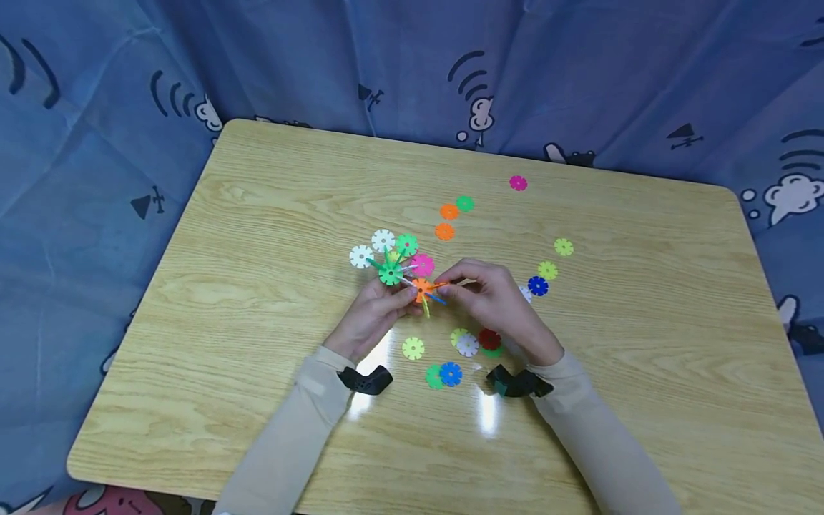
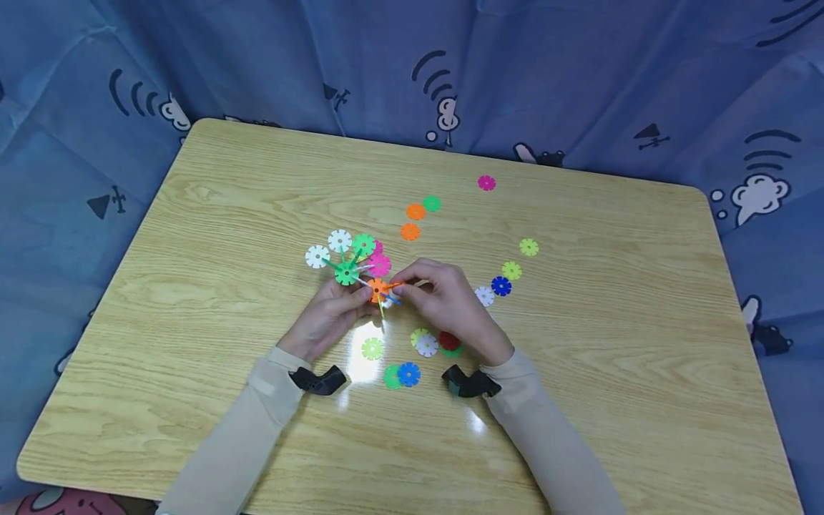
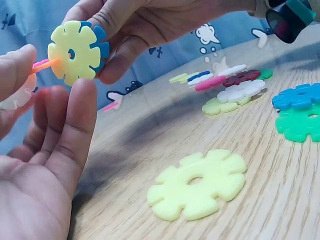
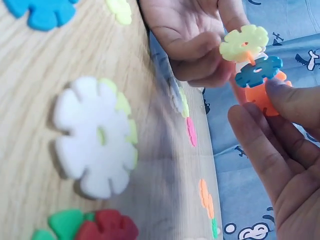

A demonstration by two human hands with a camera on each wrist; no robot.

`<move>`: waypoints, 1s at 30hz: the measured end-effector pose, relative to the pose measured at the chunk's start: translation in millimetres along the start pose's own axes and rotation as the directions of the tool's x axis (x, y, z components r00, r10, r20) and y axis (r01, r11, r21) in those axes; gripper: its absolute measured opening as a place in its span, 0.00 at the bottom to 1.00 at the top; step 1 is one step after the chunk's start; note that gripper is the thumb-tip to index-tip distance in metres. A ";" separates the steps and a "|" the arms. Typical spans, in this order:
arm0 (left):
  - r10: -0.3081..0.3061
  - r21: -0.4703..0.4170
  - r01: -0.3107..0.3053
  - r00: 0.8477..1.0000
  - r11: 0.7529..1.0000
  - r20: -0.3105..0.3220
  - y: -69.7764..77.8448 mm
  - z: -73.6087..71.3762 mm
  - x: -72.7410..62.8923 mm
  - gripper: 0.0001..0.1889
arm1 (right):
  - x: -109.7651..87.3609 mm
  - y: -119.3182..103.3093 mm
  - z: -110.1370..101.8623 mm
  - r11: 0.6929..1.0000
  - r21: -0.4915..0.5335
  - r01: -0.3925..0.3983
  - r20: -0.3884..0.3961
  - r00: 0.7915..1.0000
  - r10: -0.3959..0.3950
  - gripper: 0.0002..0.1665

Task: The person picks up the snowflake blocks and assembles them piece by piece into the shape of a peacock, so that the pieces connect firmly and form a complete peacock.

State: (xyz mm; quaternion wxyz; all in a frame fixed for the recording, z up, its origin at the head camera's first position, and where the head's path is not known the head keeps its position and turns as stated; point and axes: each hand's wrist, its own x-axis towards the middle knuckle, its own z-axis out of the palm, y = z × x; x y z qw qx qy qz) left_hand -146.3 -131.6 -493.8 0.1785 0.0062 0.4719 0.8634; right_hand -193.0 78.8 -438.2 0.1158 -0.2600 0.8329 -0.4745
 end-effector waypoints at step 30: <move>0.066 0.194 -0.070 0.997 0.979 0.027 -4.1 4.8 0.2 0.14 | 0.0 6.8 -2.6 0.965 -0.135 0.226 -0.009 0.973 -0.229 0.06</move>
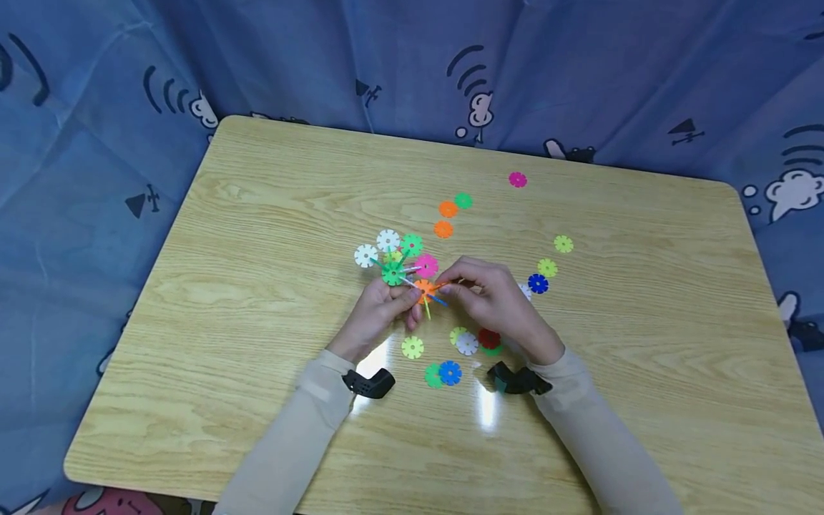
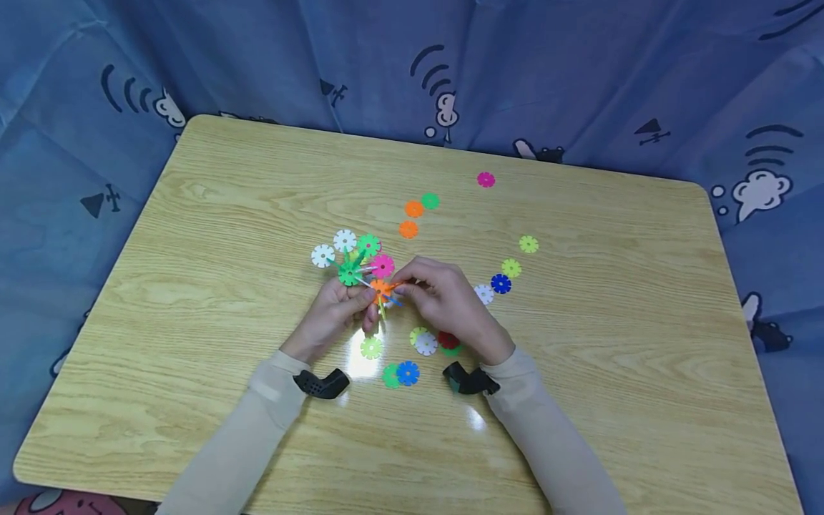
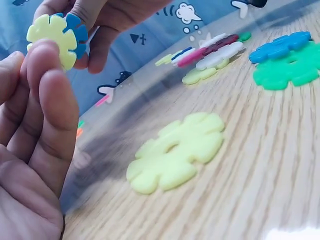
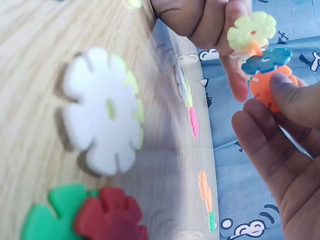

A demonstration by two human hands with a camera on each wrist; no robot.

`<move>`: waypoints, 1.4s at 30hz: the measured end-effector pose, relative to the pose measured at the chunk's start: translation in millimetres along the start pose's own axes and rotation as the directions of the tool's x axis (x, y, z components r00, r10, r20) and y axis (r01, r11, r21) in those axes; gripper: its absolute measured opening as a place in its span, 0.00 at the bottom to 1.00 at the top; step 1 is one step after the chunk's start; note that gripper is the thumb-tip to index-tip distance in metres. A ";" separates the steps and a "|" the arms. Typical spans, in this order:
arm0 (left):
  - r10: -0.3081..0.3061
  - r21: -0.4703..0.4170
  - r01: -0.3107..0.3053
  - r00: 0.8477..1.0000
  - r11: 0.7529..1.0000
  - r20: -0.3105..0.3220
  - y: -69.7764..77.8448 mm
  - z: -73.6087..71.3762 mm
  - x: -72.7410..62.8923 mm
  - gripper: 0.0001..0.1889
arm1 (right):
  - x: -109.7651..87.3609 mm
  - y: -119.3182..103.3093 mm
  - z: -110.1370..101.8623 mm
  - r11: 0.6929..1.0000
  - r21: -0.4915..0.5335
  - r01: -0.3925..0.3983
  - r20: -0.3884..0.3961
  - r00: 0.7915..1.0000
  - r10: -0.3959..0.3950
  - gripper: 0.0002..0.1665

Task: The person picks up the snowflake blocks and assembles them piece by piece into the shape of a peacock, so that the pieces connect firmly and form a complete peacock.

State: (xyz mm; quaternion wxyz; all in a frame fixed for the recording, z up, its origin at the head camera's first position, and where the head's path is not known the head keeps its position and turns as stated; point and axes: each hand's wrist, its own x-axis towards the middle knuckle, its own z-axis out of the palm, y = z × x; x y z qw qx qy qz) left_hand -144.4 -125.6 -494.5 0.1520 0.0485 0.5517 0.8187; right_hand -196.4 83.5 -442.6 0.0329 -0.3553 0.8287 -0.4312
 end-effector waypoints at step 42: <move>-0.065 -0.161 0.054 0.996 0.985 -0.067 4.9 -1.8 -0.1 0.14 | -1.8 -12.2 -0.7 0.990 0.116 -0.074 0.210 0.977 0.048 0.05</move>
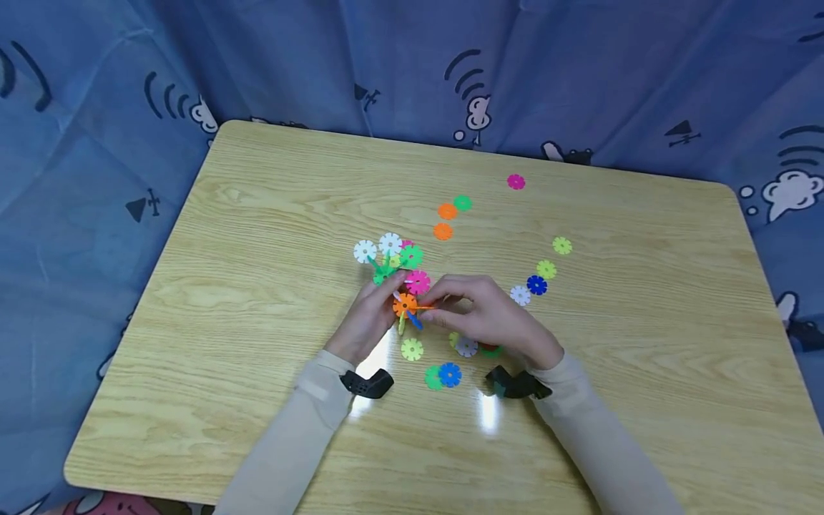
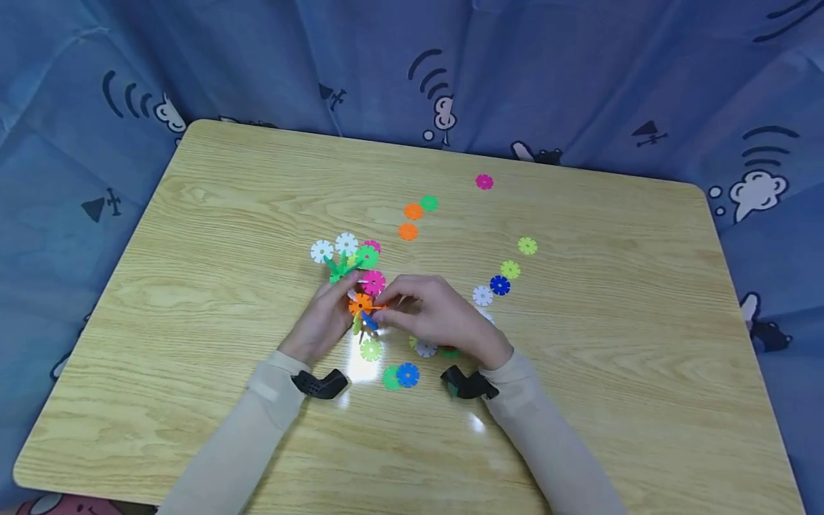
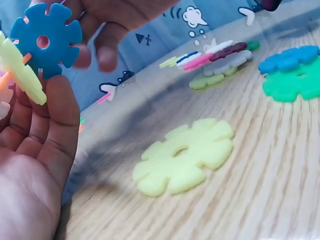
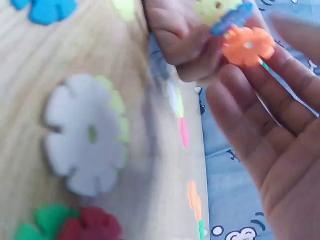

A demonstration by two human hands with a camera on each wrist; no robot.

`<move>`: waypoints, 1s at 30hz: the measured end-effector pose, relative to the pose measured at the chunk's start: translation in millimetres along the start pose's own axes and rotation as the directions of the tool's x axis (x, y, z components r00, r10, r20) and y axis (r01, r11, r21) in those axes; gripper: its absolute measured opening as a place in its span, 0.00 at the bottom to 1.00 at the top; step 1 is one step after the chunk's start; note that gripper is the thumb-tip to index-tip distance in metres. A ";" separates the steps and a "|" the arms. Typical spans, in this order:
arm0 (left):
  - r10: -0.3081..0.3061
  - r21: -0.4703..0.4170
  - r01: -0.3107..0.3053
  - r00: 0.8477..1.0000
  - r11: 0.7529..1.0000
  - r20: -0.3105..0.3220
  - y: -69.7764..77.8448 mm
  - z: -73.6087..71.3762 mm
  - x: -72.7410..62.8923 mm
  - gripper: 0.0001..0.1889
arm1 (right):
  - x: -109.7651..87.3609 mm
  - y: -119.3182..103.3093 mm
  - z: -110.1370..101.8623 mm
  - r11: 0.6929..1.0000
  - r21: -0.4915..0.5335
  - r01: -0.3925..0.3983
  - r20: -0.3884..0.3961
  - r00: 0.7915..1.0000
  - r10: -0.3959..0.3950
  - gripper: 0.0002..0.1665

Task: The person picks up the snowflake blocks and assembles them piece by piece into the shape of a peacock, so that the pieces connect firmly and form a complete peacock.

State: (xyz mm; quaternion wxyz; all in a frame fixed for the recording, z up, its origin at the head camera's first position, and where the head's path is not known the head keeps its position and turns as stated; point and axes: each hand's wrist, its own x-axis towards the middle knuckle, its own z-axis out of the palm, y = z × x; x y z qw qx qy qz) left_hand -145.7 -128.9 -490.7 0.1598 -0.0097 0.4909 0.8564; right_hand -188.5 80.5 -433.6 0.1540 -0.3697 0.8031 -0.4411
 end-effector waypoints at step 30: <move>0.053 -0.316 -0.065 0.998 0.947 -0.046 0.2 -1.6 -3.0 0.06 | 88.5 31.5 -39.8 0.687 -0.552 -0.473 -0.091 0.853 0.514 0.18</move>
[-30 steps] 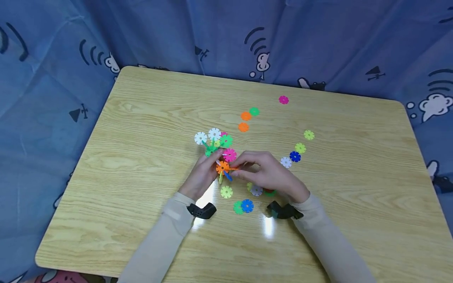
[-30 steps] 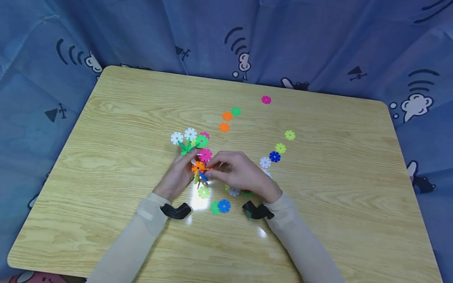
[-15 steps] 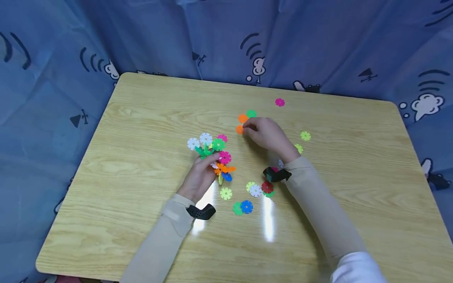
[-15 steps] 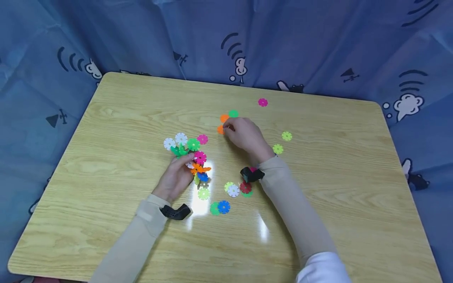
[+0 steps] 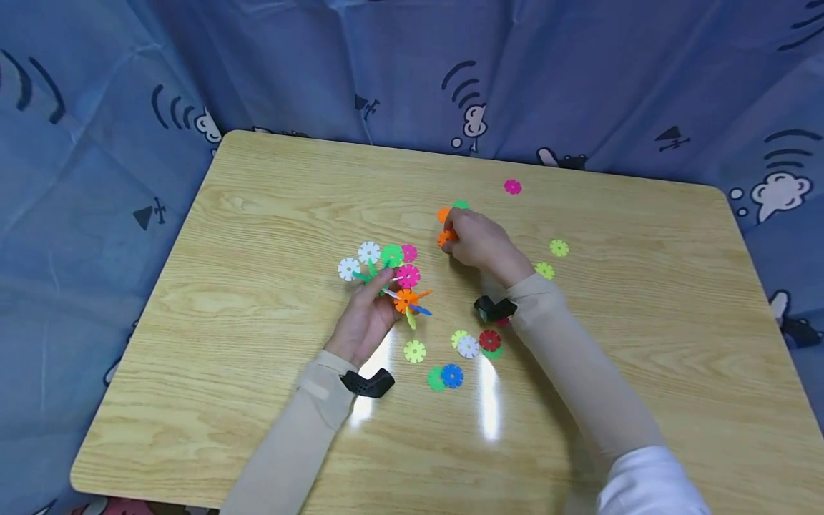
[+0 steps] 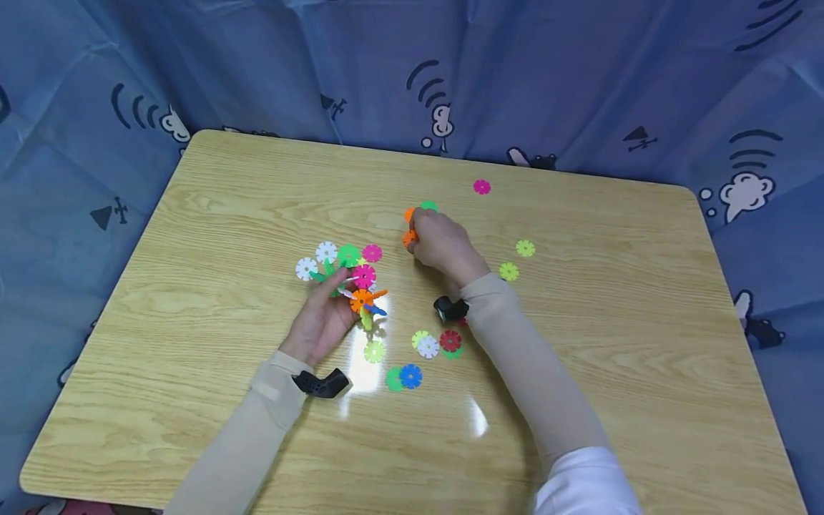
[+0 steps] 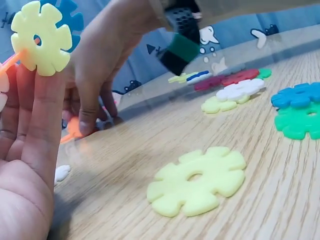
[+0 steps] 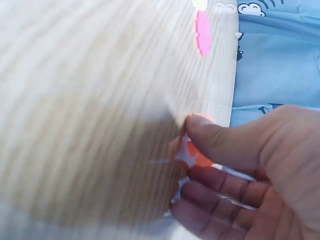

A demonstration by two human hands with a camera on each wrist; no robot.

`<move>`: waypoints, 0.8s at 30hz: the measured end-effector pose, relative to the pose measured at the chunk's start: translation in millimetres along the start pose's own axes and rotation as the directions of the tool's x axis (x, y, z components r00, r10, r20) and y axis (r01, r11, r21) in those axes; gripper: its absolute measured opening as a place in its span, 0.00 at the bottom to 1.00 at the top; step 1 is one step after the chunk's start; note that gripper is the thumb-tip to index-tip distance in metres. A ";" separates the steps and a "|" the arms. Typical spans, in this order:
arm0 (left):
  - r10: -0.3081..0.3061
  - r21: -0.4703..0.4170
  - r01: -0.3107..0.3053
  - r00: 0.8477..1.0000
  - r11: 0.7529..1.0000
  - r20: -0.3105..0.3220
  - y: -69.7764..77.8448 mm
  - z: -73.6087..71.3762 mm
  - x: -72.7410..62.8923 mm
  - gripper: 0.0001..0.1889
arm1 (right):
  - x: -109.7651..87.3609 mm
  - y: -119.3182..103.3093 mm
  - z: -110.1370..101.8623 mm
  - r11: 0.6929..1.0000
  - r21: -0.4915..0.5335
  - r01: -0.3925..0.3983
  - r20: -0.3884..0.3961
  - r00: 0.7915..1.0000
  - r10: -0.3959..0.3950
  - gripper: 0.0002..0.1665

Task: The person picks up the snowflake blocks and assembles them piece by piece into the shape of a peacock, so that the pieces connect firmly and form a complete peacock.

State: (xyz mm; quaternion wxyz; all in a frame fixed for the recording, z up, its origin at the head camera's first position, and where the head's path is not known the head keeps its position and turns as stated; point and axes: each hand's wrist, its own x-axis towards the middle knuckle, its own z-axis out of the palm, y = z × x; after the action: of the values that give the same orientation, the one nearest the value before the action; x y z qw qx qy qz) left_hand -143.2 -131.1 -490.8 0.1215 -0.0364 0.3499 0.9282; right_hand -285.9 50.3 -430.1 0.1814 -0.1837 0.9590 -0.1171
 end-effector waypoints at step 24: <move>0.017 -0.034 -0.019 0.997 0.999 -0.076 -3.6 0.7 2.9 0.08 | -105.4 -16.2 32.2 0.802 0.322 0.504 -0.422 0.834 -0.355 0.07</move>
State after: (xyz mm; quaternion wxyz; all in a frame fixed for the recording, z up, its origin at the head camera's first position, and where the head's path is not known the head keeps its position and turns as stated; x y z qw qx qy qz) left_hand -145.0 -127.4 -493.0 0.0993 -0.0704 0.3386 0.9330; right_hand -176.9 72.1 -422.5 0.0160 -0.3328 0.8589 -0.3889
